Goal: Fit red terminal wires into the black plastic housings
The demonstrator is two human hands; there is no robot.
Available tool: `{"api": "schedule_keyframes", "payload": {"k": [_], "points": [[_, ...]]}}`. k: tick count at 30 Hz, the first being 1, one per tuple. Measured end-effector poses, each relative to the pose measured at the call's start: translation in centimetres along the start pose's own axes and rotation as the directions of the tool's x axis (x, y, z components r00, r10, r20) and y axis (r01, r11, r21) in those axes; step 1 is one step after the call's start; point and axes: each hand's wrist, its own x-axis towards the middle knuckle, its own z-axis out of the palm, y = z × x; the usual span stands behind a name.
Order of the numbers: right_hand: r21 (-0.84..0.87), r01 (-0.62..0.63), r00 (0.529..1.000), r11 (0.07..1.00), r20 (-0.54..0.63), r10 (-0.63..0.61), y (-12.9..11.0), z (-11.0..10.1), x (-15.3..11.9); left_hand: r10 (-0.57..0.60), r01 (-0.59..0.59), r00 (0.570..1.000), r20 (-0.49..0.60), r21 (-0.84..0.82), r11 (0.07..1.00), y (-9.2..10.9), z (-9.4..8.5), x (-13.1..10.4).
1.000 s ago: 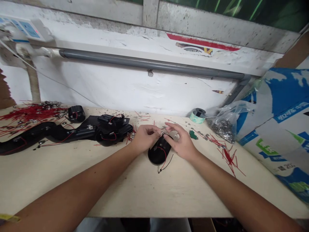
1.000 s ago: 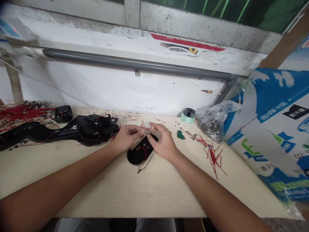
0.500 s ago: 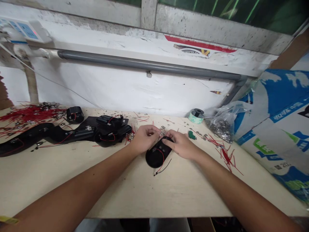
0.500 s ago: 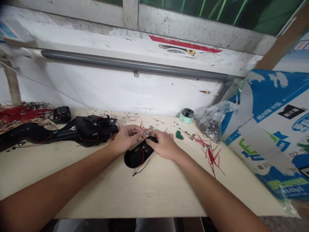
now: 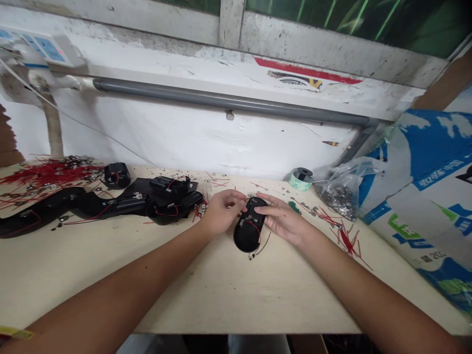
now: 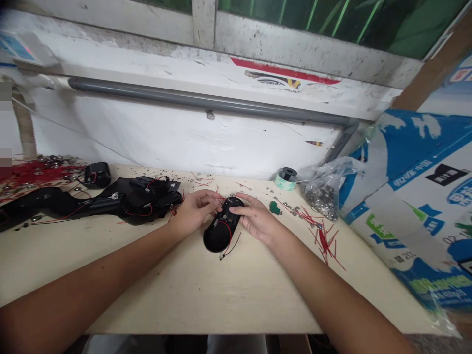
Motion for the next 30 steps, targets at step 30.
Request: {"api": "schedule_keyframes", "payload": {"k": [30], "points": [[0.202, -0.204, 0.975, 0.958, 0.126, 0.181, 0.5, 3.1, -1.2, -0.056, 0.058, 0.995, -0.089, 0.024, 0.998, 1.0, 0.9, -0.6]]}}
